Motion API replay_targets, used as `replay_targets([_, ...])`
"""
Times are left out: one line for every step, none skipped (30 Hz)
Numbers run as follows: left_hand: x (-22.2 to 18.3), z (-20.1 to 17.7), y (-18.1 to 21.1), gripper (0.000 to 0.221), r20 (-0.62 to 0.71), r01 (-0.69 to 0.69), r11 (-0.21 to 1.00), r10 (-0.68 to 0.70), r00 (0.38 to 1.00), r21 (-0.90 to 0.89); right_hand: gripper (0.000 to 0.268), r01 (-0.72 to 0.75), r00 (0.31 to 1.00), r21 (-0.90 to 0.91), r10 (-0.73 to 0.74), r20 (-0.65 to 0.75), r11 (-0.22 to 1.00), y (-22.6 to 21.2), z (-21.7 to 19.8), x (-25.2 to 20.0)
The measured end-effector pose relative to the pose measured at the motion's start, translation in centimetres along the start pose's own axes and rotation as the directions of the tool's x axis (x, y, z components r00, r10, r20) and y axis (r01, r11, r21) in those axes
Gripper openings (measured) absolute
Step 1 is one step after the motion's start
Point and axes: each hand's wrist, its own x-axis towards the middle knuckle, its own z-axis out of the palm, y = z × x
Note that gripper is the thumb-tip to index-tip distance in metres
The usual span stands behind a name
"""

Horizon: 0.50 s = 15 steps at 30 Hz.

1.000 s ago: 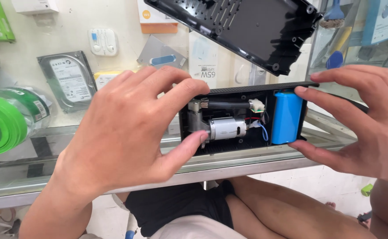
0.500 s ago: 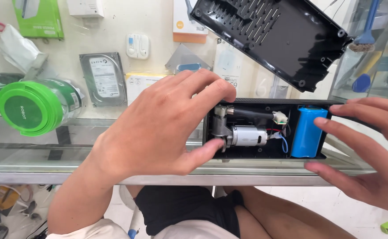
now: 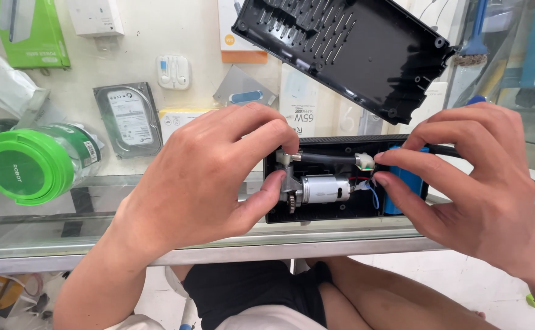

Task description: Repairing a portable air pump by cleaning the exterior and inspecting internal components

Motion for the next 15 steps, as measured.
replay_targets([0.01,0.05,-0.02,0.016,-0.008,-0.003,1.000,0.003,1.000,0.014,0.007,-0.005,1.000,-0.004,0.005,0.002,1.000,-0.09,-0.08,0.11])
replay_targets([0.00,0.09,-0.04,0.014,-0.017,-0.005,1.000,0.006,1.000,0.028,0.008,-0.010,1.000,-0.007,0.010,0.005,1.000,-0.18,-0.15,0.22])
replay_targets([-0.04,0.16,-0.06,0.014,-0.016,-0.005,1.000,0.005,1.000,0.026,0.008,-0.012,1.000,-0.007,0.012,0.007,1.000,-0.23,-0.09,0.28])
replay_targets([-0.07,0.21,-0.09,0.014,-0.014,-0.008,0.999,0.009,1.000,0.041,0.008,-0.012,1.000,-0.008,0.012,0.003,1.000,-0.28,-0.02,0.35])
replay_targets([-0.09,0.26,-0.11,0.014,-0.013,-0.012,0.998,0.012,1.000,0.056,0.008,-0.012,1.000,-0.010,0.012,0.000,1.000,-0.34,0.03,0.42])
replay_targets([-0.08,0.27,-0.09,0.014,-0.012,-0.013,0.998,0.013,1.000,0.056,0.008,-0.013,1.000,-0.010,0.013,0.000,1.000,-0.35,0.12,0.41])
replay_targets([-0.08,0.28,-0.07,0.013,-0.019,-0.013,0.998,0.014,1.000,0.055,0.005,-0.015,1.000,-0.013,0.015,-0.001,1.000,-0.36,0.20,0.40])
replay_targets([-0.08,0.27,-0.04,0.012,-0.026,-0.013,0.998,0.015,1.000,0.054,0.004,-0.017,1.000,-0.016,0.017,-0.003,1.000,-0.36,0.27,0.42])
replay_targets([-0.08,0.21,-0.01,0.012,-0.026,-0.014,0.998,0.015,1.000,0.054,0.004,-0.017,1.000,-0.017,0.017,-0.004,1.000,-0.37,0.32,0.47])
replay_targets([-0.08,0.14,0.03,0.013,-0.016,0.004,1.000,-0.003,1.000,0.030,0.003,-0.015,1.000,-0.011,0.014,-0.010,1.000,-0.38,0.37,0.52])
replay_targets([-0.07,0.09,0.07,0.013,-0.005,0.022,1.000,-0.022,1.000,0.006,0.003,-0.012,1.000,-0.006,0.012,-0.017,1.000,-0.38,0.43,0.57])
replay_targets([-0.13,0.11,0.08,0.013,-0.004,0.021,1.000,-0.021,1.000,0.006,0.003,-0.013,1.000,-0.006,0.013,-0.017,1.000,-0.40,0.46,0.60])
replay_targets([-0.18,0.15,0.10,0.013,-0.003,0.033,0.999,-0.033,0.999,0.000,0.003,-0.007,1.000,-0.016,0.007,-0.015,1.000,-0.41,0.48,0.63])
replay_targets([-0.19,0.18,0.11,0.013,-0.001,0.044,0.999,-0.044,0.999,-0.007,0.004,-0.003,1.000,-0.028,0.003,-0.013,1.000,-0.42,0.49,0.64])
replay_targets([-0.15,0.12,0.11,0.013,0.001,0.042,0.999,-0.042,0.999,-0.008,0.004,-0.006,1.000,-0.029,0.005,-0.014,1.000,-0.43,0.47,0.67])
